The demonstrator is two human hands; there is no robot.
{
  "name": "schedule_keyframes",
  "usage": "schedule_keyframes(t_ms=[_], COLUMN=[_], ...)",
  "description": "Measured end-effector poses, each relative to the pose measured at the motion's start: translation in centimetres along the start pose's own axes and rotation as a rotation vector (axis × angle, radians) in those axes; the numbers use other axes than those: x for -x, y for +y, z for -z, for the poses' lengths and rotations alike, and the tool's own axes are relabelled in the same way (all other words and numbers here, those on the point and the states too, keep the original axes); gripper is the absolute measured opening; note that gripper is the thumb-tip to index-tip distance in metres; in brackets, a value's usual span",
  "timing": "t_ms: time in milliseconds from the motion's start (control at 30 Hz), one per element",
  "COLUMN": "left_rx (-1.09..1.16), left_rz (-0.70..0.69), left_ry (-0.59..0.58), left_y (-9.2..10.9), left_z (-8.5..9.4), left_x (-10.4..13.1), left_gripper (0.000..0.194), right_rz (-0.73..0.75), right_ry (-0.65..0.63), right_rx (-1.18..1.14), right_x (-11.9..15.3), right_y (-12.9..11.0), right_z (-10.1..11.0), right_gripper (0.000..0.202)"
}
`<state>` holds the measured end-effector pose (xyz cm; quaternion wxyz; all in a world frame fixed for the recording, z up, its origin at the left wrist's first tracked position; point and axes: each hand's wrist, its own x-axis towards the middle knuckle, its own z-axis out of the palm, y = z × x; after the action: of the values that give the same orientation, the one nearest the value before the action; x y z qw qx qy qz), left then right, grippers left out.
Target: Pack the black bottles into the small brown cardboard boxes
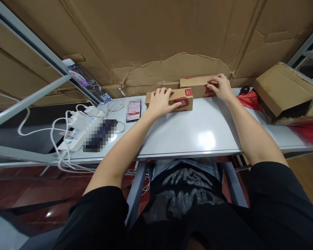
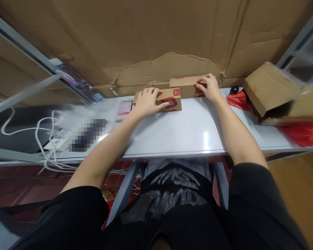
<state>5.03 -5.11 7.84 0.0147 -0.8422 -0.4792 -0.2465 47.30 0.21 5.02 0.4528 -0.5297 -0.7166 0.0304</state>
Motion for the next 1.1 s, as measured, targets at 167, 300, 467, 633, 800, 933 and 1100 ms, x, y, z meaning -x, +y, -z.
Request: schedule_keyframes(t_ms=[167, 300, 467, 633, 800, 933, 1100], left_rx=[0.039, 0.092, 0.057, 0.118, 0.021, -0.05, 0.002], left_rz=[0.011, -0.001, 0.049, 0.106, 0.068, 0.096, 0.129], left_ry=[0.019, -0.091, -0.242, -0.187, -0.188, -0.179, -0.034], left_y=[0.0, -1.4, -5.0, -5.6, -4.1, -3.7, -3.5], left_z=[-0.9, 2.4, 7.6, 8.5, 8.1, 7.7, 6.7], left_x=[-1.5, -2.1, -1.0, 0.4, 0.6, 0.8, 0.5], left_gripper=[0.098, 0.085, 0.091, 0.075, 0.058, 0.055, 0.051], right_rz=[0.09, 0.219, 0.287, 0.28, 0.188, 0.118, 0.138], right_ry=[0.016, -0.086, -0.163, -0.132, -0.107, -0.124, -0.119], right_rx=[0.145, 0.167, 0.099, -0.119, -0.235, -0.359, -0.324], right_x=[1.2, 2.6, 3.6, 2.9, 1.9, 1.8, 1.9], right_y=[-3.9, -8.9, -11.8, -10.4, -8.9, -8.5, -8.4], right_z=[0.3, -0.2, -1.4, -2.4, -3.0, -3.3, -3.1], right_gripper=[0.037, 0.041, 0.05, 0.052, 0.069, 0.078, 0.078])
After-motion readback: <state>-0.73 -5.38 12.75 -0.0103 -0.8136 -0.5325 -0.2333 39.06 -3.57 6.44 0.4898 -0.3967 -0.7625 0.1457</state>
